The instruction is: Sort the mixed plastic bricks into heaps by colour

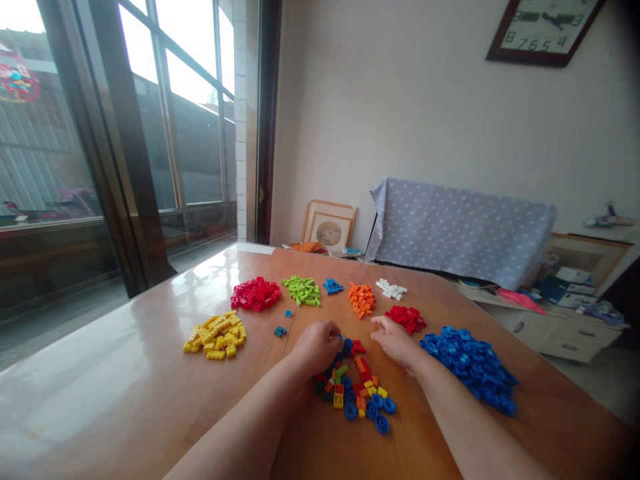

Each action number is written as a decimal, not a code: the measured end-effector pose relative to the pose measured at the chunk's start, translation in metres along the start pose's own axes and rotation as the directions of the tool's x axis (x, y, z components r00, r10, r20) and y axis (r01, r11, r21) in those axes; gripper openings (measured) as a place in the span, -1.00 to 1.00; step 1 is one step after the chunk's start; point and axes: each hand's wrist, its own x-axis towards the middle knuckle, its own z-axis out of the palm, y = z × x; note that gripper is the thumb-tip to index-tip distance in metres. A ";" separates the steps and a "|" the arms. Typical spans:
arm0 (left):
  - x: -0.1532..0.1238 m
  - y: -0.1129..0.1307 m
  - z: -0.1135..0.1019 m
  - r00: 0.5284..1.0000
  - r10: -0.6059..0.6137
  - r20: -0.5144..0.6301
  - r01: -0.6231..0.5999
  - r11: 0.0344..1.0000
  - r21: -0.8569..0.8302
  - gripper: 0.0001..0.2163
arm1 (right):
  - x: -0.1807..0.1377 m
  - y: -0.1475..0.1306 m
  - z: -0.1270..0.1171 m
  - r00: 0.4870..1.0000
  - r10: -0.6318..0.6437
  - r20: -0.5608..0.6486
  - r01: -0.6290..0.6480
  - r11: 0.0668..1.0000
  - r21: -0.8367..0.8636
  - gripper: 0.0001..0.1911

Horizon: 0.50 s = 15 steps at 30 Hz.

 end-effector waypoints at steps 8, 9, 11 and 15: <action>-0.003 0.006 -0.001 1.000 0.024 0.001 -0.023 0.999 -0.049 -0.82 | -0.050 -0.028 -0.001 0.969 -0.238 0.073 0.246 0.960 -0.137 -0.84; -0.003 0.006 -0.001 1.000 0.023 0.004 -0.023 0.998 -0.050 -0.81 | -0.054 -0.031 0.001 0.965 -0.244 0.094 0.256 0.953 -0.160 -0.83; -0.004 0.007 -0.001 1.000 0.017 0.011 -0.016 0.999 -0.048 -0.82 | -0.060 -0.037 0.005 0.962 -0.247 0.116 0.266 0.943 -0.200 -0.79; -0.004 0.008 -0.001 1.000 0.021 0.016 -0.021 0.999 -0.036 -0.82 | -0.063 -0.046 0.011 0.964 -0.243 0.113 0.265 0.927 -0.267 -0.75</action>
